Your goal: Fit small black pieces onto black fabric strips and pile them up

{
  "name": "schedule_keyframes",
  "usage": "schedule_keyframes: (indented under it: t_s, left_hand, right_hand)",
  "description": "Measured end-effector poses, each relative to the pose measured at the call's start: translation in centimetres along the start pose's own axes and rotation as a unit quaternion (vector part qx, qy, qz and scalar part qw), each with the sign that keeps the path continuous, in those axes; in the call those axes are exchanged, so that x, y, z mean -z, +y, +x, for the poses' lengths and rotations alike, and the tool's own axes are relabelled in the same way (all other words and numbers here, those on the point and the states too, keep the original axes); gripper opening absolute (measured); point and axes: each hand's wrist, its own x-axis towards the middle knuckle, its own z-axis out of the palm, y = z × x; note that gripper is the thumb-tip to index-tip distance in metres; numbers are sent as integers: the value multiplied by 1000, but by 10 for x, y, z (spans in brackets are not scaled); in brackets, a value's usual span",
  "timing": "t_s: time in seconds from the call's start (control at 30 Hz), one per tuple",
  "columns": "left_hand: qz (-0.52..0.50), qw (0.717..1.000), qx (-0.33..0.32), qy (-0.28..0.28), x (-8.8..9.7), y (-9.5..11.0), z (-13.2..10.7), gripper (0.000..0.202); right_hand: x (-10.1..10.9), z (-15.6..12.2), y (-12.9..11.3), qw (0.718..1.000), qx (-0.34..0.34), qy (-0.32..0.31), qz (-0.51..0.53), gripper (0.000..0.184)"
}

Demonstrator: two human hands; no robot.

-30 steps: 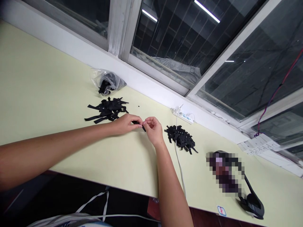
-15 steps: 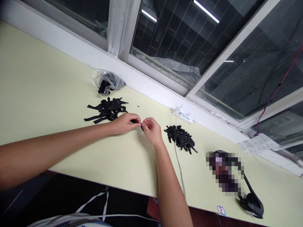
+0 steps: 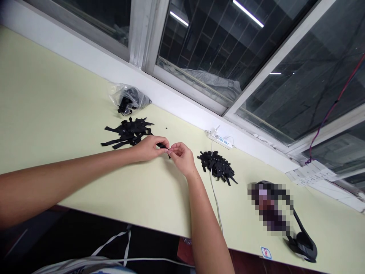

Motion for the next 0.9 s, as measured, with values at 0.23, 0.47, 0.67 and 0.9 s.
schedule_keyframes:
  t_s: [0.23, 0.47, 0.67, 0.9]
  left_hand:
    - [-26, 1000, 9, 3, -2, -5, 3, 12]
    - [-69, 997, 21, 38, -8, -13, 4, 20]
    - [-16, 998, 32, 47, -5, -18, 4, 22]
    - [87, 996, 11, 16, -1, -16, 3, 19]
  right_hand:
    - [-2, 2, 2, 999, -22, 7, 33, 37]
    - [50, 9, 10, 986, 8, 164, -34, 30]
    - [145, -8, 38, 827, -166, 440, -307, 20]
    - [156, -20, 52, 755, -263, 464, -382, 14]
